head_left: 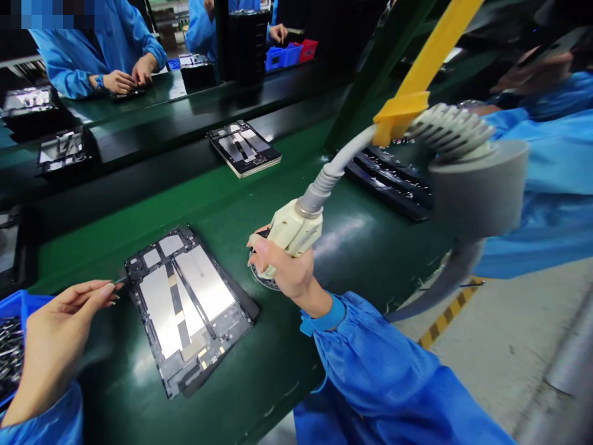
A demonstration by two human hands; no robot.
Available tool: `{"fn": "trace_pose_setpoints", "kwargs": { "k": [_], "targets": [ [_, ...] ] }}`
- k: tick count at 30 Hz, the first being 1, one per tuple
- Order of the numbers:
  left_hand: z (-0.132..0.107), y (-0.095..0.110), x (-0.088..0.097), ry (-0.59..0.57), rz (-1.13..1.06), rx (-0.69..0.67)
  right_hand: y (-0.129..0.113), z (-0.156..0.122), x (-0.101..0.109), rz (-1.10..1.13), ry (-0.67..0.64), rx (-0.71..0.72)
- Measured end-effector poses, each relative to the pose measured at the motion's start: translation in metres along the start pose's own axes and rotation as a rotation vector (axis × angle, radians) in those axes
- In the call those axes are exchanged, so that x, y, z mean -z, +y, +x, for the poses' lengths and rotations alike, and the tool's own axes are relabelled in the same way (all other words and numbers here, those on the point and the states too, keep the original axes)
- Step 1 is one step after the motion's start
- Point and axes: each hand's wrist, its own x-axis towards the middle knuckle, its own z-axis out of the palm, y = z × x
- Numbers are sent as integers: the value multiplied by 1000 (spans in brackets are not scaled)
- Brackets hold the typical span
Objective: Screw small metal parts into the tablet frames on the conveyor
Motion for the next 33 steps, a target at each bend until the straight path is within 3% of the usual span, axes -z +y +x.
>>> {"fn": "trace_pose_setpoints", "kwargs": {
  "k": [4, 10, 13, 16, 20, 28, 33],
  "targets": [
    [10, -1, -4, 5, -18, -42, 2, -1, -2, -26, 5, -15],
    [32, -11, -23, -80, -282, -133, -16, -5, -6, 29, 186, 100],
    [49, -21, -36, -79, -344, -108, -33, 0, -16, -4, 43, 118],
    [58, -29, -48, -85, -358, -83, -41, 2, -44, 31, -67, 142],
    [59, -34, -61, -108, -352, -83, -29, 7, -97, 92, -132, 110],
    [58, -41, -68, -153, -316, -107, 28, 39, -195, 125, -296, 63],
    [58, -41, -71, -202, -305, -90, 61, 45, -228, 81, -313, 36]
  ]
}}
